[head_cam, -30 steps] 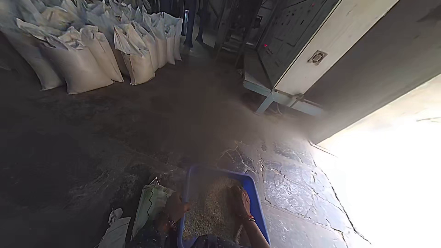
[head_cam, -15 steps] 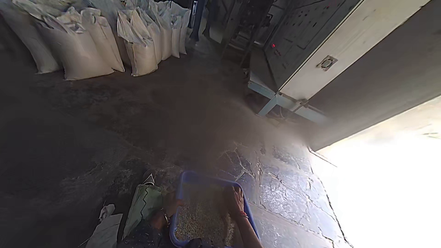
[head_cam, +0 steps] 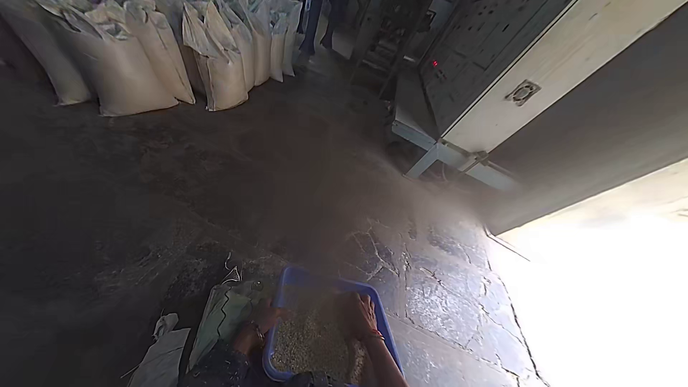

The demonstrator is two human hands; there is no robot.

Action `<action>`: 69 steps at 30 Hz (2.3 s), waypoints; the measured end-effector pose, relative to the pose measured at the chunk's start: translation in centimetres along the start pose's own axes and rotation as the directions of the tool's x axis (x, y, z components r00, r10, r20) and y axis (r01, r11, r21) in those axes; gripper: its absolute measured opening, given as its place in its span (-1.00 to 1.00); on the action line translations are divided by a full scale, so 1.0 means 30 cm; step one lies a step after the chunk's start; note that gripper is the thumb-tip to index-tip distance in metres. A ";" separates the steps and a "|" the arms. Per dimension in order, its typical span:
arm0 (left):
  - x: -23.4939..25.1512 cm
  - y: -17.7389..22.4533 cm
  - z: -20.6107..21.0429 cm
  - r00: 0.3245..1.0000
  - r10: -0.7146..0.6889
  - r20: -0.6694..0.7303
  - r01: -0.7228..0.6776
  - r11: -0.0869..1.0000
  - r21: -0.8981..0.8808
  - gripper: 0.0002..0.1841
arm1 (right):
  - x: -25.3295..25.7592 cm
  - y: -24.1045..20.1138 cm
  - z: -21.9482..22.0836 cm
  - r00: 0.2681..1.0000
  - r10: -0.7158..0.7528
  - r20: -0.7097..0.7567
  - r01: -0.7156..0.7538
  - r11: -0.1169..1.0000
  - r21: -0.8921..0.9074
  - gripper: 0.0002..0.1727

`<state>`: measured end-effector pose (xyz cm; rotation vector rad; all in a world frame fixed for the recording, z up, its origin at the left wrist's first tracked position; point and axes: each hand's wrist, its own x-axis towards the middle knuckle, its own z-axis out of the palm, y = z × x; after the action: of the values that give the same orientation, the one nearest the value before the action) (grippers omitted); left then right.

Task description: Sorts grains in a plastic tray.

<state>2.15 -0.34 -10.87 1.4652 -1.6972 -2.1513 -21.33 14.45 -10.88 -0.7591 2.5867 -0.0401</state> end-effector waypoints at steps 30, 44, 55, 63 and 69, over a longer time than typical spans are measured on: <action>-0.026 0.027 0.002 0.999 0.047 0.012 -0.045 0.992 -0.121 -0.46 | -0.081 -0.058 -0.043 0.962 -0.193 -0.195 0.210 0.975 0.071 -0.47; -0.029 0.022 0.005 0.998 0.062 0.006 -0.061 0.992 -0.114 -0.49 | -0.060 -0.036 -0.032 0.970 -0.170 -0.175 0.185 0.980 0.072 -0.67; -0.039 0.026 -0.004 0.994 0.105 0.022 -0.102 0.990 -0.101 -0.47 | -0.079 -0.043 -0.035 0.963 -0.195 -0.186 0.213 0.973 0.084 -0.60; -0.072 0.041 -0.010 0.994 0.110 0.027 -0.108 0.992 -0.060 -0.46 | -0.071 -0.003 0.009 0.777 -0.319 -0.543 0.464 0.873 0.152 -0.78; -0.065 0.032 -0.013 0.991 0.129 0.039 -0.126 0.990 -0.062 -0.47 | -0.084 -0.012 0.004 0.812 -0.313 -0.493 0.426 0.895 0.133 -0.79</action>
<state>3.02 0.03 -8.88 1.2686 -1.6744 -2.1615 -19.21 15.45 -9.91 -1.2823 2.7354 -0.7249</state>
